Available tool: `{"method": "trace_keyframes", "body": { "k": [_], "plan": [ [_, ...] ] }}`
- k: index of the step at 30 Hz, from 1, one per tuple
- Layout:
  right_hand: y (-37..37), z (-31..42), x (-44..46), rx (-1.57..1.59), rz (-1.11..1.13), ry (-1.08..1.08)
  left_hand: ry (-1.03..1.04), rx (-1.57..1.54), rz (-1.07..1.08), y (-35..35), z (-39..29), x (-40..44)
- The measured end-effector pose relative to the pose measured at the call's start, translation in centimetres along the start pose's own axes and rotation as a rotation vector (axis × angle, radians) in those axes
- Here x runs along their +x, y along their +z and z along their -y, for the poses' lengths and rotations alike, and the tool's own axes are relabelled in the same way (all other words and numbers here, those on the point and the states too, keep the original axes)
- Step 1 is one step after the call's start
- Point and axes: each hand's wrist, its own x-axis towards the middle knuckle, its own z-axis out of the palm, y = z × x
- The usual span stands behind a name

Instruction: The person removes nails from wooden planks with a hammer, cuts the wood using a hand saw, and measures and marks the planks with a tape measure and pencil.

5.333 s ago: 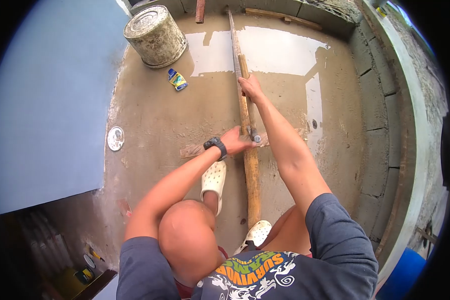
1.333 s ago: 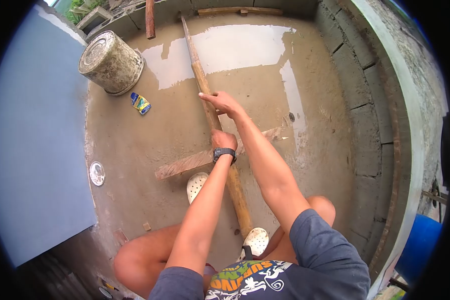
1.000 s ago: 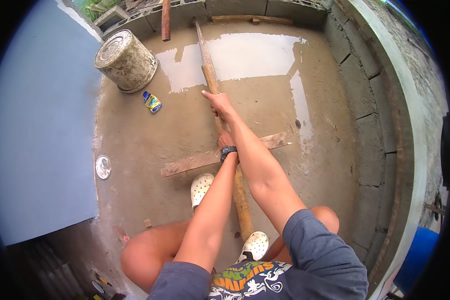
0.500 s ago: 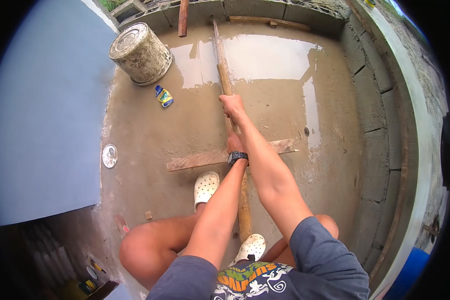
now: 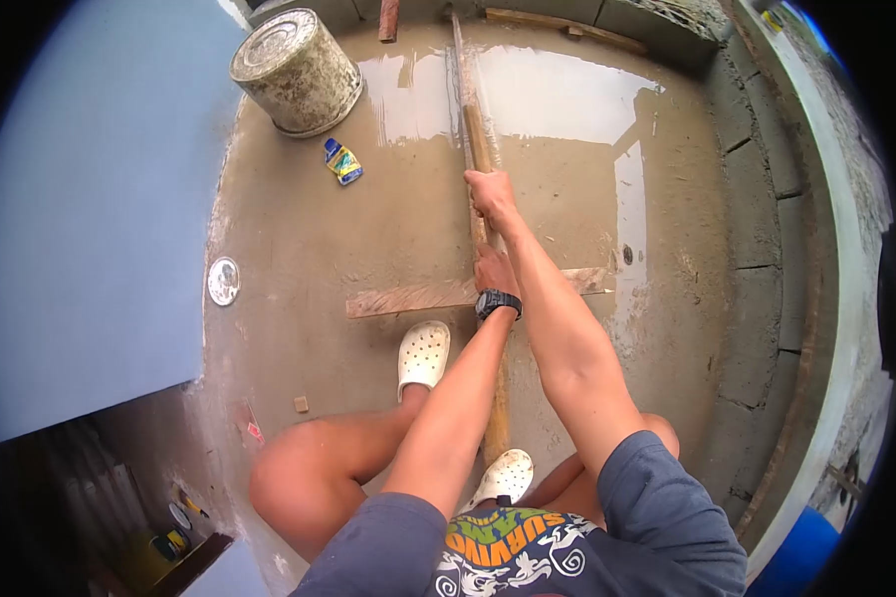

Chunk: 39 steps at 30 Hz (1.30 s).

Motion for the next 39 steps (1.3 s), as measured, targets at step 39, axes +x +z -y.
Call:
{"method": "trace_keyframes", "body": {
  "k": [39],
  "plan": [
    [0.5,0.2,0.8,0.137,0.064,-0.03,0.092,0.285,-0.008,-0.1,-1.0,1.4]
  ]
}}
